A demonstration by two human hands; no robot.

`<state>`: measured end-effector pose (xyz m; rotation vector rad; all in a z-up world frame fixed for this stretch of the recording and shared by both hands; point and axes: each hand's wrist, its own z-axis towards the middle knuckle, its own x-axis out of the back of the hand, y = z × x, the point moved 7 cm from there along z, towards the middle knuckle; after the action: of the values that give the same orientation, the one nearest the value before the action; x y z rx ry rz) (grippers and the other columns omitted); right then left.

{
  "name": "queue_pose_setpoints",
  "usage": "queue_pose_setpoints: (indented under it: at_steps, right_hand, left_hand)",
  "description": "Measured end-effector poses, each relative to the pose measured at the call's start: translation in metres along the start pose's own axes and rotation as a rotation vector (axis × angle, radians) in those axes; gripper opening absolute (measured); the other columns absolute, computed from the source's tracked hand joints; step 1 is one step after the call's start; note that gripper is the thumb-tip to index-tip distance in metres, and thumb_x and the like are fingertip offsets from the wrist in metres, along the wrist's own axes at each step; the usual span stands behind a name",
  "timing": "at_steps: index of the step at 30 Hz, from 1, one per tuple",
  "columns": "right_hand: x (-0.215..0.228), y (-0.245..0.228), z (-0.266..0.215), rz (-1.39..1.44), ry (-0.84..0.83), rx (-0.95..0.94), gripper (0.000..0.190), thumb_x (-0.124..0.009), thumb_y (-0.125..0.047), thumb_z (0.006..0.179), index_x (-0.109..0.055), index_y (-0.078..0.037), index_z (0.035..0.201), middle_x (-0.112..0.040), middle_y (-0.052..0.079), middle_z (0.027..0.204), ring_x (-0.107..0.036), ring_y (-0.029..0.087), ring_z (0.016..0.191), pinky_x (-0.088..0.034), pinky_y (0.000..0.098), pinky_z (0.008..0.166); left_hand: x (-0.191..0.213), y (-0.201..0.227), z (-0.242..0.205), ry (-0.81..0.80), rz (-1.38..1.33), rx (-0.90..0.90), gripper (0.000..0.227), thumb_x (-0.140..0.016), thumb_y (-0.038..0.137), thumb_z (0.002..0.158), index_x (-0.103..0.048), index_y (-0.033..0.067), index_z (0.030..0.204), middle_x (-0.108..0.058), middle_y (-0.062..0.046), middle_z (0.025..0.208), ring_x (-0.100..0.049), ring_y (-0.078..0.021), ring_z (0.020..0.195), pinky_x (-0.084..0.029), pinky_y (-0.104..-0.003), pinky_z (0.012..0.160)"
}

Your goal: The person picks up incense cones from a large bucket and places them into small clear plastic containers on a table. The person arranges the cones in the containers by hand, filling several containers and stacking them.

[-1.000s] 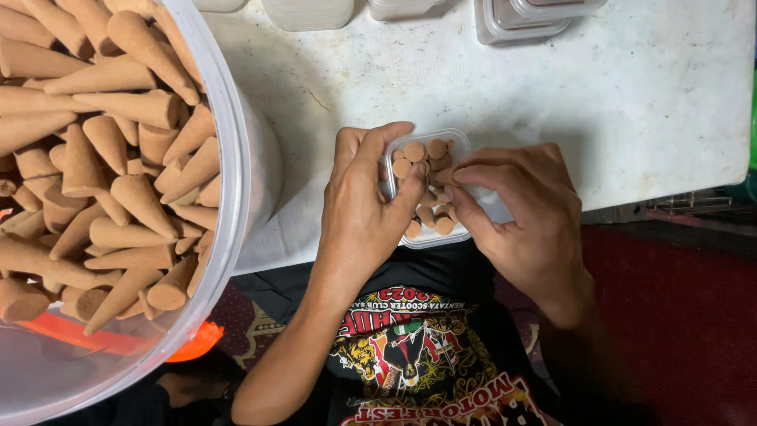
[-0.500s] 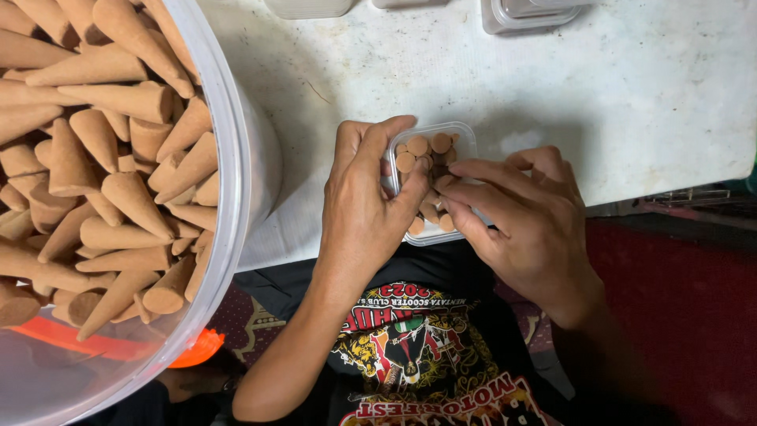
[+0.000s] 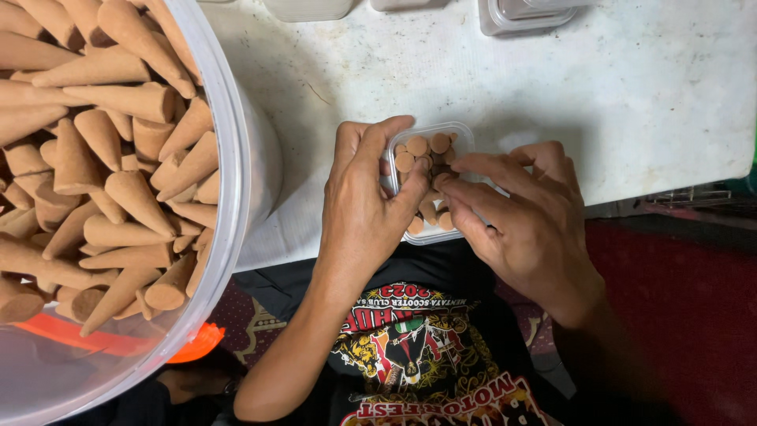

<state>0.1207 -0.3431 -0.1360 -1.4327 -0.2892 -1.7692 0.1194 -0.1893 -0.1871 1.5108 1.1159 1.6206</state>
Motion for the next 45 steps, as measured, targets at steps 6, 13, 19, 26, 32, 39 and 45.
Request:
queue_pose_setpoints:
  at_steps: [6, 13, 19, 26, 32, 39, 45]
  right_hand:
    - [0.015, 0.003, -0.002, 0.131, 0.110, -0.013, 0.017, -0.085, 0.010, 0.092, -0.075, -0.001, 0.100, -0.073, 0.012, 0.106, -0.064, 0.024, 0.087, -0.038, 0.0425, 0.084]
    - [-0.006, 0.033, -0.040, 0.413, -0.098, -0.491, 0.043, -0.064, -0.014, 0.100, -0.054, 0.001, 0.139, -0.069, 0.010, 0.075, -0.068, 0.017, 0.063, -0.054, 0.0296, 0.055]
    - [-0.021, 0.035, -0.042, 0.732, -0.194, -0.782, 0.052, -0.061, -0.018, 0.095, -0.050, -0.005, 0.144, -0.075, 0.011, 0.074, -0.073, 0.016, 0.063, -0.058, 0.0294, 0.062]
    - [-0.013, 0.062, -0.030, 0.654, 0.069, -0.655, 0.034, -0.063, 0.000, 0.103, -0.057, 0.004, 0.136, -0.070, 0.014, 0.096, -0.068, 0.017, 0.077, -0.055, 0.0263, 0.072]
    - [-0.008, 0.061, -0.024, 0.514, 0.084, -0.643, 0.027, -0.063, -0.003, 0.104, -0.065, -0.001, 0.131, -0.071, 0.010, 0.104, -0.068, 0.015, 0.081, -0.050, 0.0256, 0.071]
    - [0.016, 0.042, -0.024, 0.404, 0.138, -0.515, 0.020, -0.063, -0.002, 0.105, -0.070, 0.006, 0.122, -0.074, 0.014, 0.091, -0.068, 0.015, 0.079, -0.050, 0.0273, 0.070]
    - [0.009, 0.043, -0.016, 0.366, 0.101, -0.442, 0.020, -0.067, -0.007, 0.106, -0.073, 0.003, 0.122, -0.066, 0.006, 0.085, -0.051, 0.013, 0.069, -0.045, 0.0280, 0.065]
  left_hand:
    - [0.009, 0.007, 0.001, -0.021, -0.069, 0.023, 0.041, -0.059, 0.028, 0.098, -0.060, 0.0096, 0.134, -0.049, -0.005, 0.107, -0.052, -0.0115, 0.084, -0.051, -0.023, 0.062]
    - [0.013, 0.005, 0.014, 0.002, -0.113, -0.054, 0.028, -0.053, 0.023, 0.104, -0.072, 0.0108, 0.120, -0.051, -0.002, 0.099, -0.054, -0.0103, 0.080, -0.048, -0.025, 0.070]
    - [0.020, 0.011, 0.004, 0.054, -0.073, -0.111, 0.022, -0.055, 0.010, 0.102, -0.072, 0.0054, 0.115, -0.052, -0.002, 0.088, -0.055, -0.0132, 0.078, -0.046, -0.029, 0.067]
    - [0.017, 0.003, -0.036, -0.074, -0.186, 0.116, 0.046, -0.056, 0.012, 0.099, -0.050, 0.0025, 0.143, -0.055, 0.002, 0.081, -0.052, -0.0082, 0.071, -0.047, -0.025, 0.064]
    - [0.018, 0.002, -0.042, -0.097, -0.143, 0.172, 0.058, -0.061, 0.019, 0.097, -0.041, 0.0072, 0.151, -0.055, 0.003, 0.080, -0.053, -0.0083, 0.071, -0.047, -0.026, 0.062]
    - [0.044, 0.024, -0.029, -0.012, -0.038, -0.012, 0.042, -0.065, 0.021, 0.100, -0.053, 0.0086, 0.139, -0.052, 0.004, 0.085, -0.051, -0.0082, 0.072, -0.046, -0.024, 0.057]
    - [0.040, 0.034, -0.022, -0.068, -0.035, -0.004, 0.041, -0.058, 0.026, 0.102, -0.055, 0.0074, 0.137, -0.052, 0.005, 0.079, -0.052, -0.0098, 0.067, -0.046, -0.027, 0.066]
